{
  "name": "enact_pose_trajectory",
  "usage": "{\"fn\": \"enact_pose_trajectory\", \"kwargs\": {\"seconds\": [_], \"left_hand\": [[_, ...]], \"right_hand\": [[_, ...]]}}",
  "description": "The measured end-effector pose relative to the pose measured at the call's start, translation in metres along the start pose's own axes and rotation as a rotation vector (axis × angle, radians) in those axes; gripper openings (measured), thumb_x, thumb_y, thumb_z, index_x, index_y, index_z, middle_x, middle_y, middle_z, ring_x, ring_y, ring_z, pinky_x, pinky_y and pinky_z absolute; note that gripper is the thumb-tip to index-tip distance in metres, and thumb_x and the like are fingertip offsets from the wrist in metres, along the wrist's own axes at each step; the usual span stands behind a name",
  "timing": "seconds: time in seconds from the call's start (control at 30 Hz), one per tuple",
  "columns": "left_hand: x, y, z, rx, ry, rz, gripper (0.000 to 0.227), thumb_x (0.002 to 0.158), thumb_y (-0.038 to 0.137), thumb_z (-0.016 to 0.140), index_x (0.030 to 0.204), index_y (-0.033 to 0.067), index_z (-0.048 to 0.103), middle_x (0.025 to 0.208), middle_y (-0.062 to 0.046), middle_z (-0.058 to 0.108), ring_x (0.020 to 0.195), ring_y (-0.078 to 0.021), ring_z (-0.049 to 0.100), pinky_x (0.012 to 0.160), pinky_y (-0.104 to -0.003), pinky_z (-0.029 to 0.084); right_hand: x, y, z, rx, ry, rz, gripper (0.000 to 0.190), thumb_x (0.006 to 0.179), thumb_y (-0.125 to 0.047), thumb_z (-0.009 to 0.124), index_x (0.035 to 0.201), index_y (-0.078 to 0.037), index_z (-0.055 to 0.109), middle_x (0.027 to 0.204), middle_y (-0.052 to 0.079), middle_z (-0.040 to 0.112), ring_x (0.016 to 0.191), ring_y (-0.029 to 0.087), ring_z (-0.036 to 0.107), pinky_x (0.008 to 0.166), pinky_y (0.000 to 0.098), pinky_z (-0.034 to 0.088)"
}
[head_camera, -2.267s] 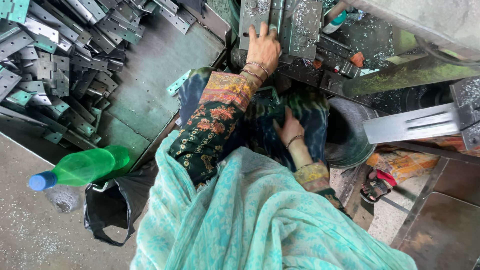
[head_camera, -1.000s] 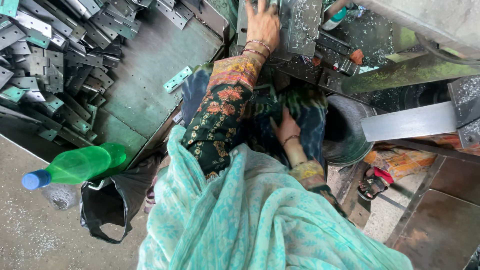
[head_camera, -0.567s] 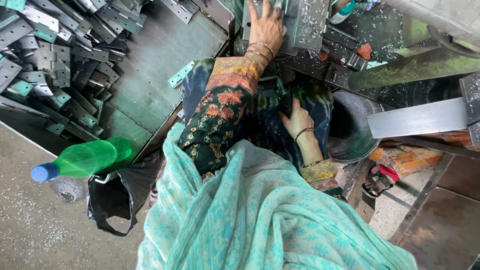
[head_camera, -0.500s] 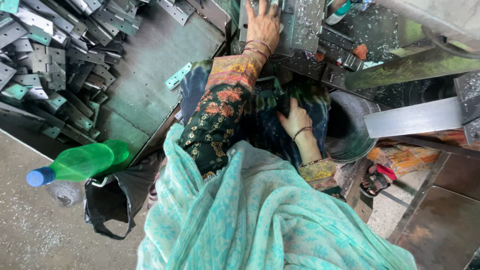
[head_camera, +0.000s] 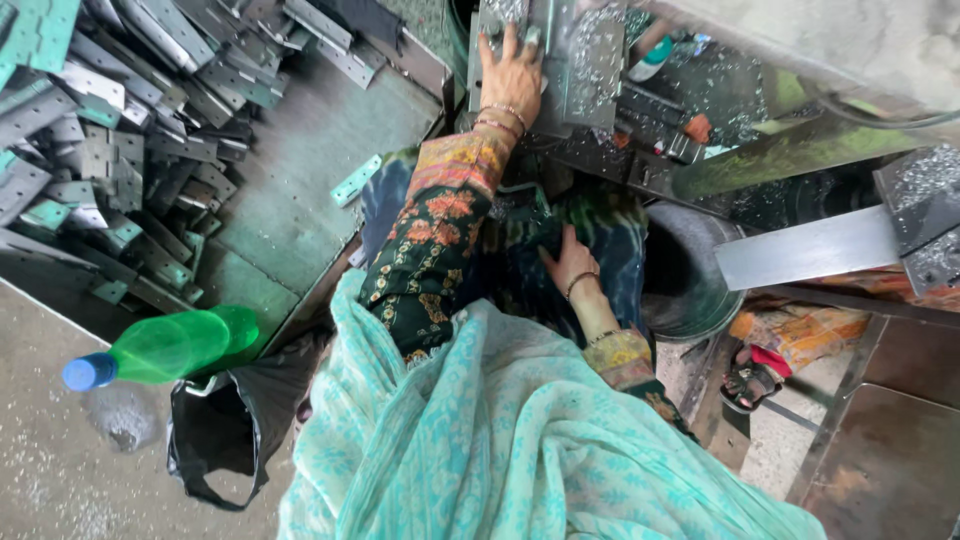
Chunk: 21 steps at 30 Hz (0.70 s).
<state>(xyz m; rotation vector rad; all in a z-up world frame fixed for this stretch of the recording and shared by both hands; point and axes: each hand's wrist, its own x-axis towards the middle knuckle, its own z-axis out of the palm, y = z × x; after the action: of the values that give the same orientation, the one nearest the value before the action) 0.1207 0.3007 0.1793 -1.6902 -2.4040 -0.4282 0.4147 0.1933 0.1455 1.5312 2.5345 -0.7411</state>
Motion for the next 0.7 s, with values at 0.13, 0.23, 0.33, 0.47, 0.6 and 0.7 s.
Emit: {"fn": "enact_pose_trajectory", "kwargs": {"seconds": [0.13,0.23,0.33,0.47,0.6,0.7], "left_hand": [[-0.013,0.011,-0.02,0.069,-0.234,0.083,0.041,0.098,0.037,0.054,0.127,0.0125,0.07,0.139,-0.007,0.057,0.146,-0.0381,0.027,0.113,-0.074,0.016],[-0.04,0.016,-0.043,0.118,-0.403,0.144,0.035,0.104,0.031,0.054,0.128,0.0129,0.073,0.139,-0.008,0.06,0.149,-0.0376,0.031,0.12,-0.072,0.018],[-0.075,0.02,-0.054,0.13,-0.407,0.189,0.031,0.107,0.026,0.055,0.127,0.0139,0.075,0.139,-0.009,0.063,0.151,-0.0371,0.034,0.125,-0.07,0.02],[-0.091,0.026,-0.047,0.237,-0.08,0.204,0.037,0.089,0.032,0.059,0.115,0.0117,0.077,0.136,-0.011,0.06,0.138,-0.0391,0.036,0.109,-0.069,0.027],[-0.083,0.024,-0.033,0.262,-0.061,0.238,0.032,0.082,0.025,0.063,0.109,0.0153,0.079,0.135,-0.011,0.06,0.136,-0.0399,0.037,0.107,-0.07,0.029],[-0.078,0.027,-0.026,0.255,-0.119,0.236,0.028,0.089,0.022,0.064,0.111,0.0132,0.079,0.135,-0.013,0.061,0.137,-0.0402,0.039,0.11,-0.069,0.029]], "right_hand": [[-0.008,-0.016,-0.045,-0.067,-0.051,-0.028,0.063,0.088,-0.041,0.073,0.133,-0.004,0.048,0.105,0.03,0.072,0.1,0.049,0.069,0.084,0.0568,0.056],[-0.009,-0.031,-0.06,-0.101,-0.061,-0.033,0.064,0.088,-0.041,0.075,0.131,-0.001,0.049,0.103,0.031,0.072,0.1,0.049,0.069,0.085,0.0563,0.056],[-0.011,-0.039,-0.064,-0.081,-0.06,-0.029,0.065,0.088,-0.041,0.075,0.134,-0.002,0.049,0.104,0.03,0.072,0.1,0.049,0.069,0.085,0.056,0.056],[-0.013,-0.041,-0.067,-0.081,-0.083,0.002,0.067,0.087,-0.041,0.075,0.136,-0.003,0.048,0.106,0.029,0.071,0.102,0.048,0.069,0.087,0.0556,0.055],[-0.014,-0.045,-0.068,-0.071,-0.092,0.012,0.068,0.088,-0.04,0.074,0.137,-0.003,0.047,0.108,0.029,0.071,0.104,0.047,0.069,0.087,0.0548,0.056],[-0.013,-0.044,-0.069,-0.078,-0.086,0.01,0.068,0.088,-0.04,0.074,0.137,-0.002,0.047,0.109,0.029,0.071,0.104,0.047,0.069,0.087,0.0545,0.056]]}}
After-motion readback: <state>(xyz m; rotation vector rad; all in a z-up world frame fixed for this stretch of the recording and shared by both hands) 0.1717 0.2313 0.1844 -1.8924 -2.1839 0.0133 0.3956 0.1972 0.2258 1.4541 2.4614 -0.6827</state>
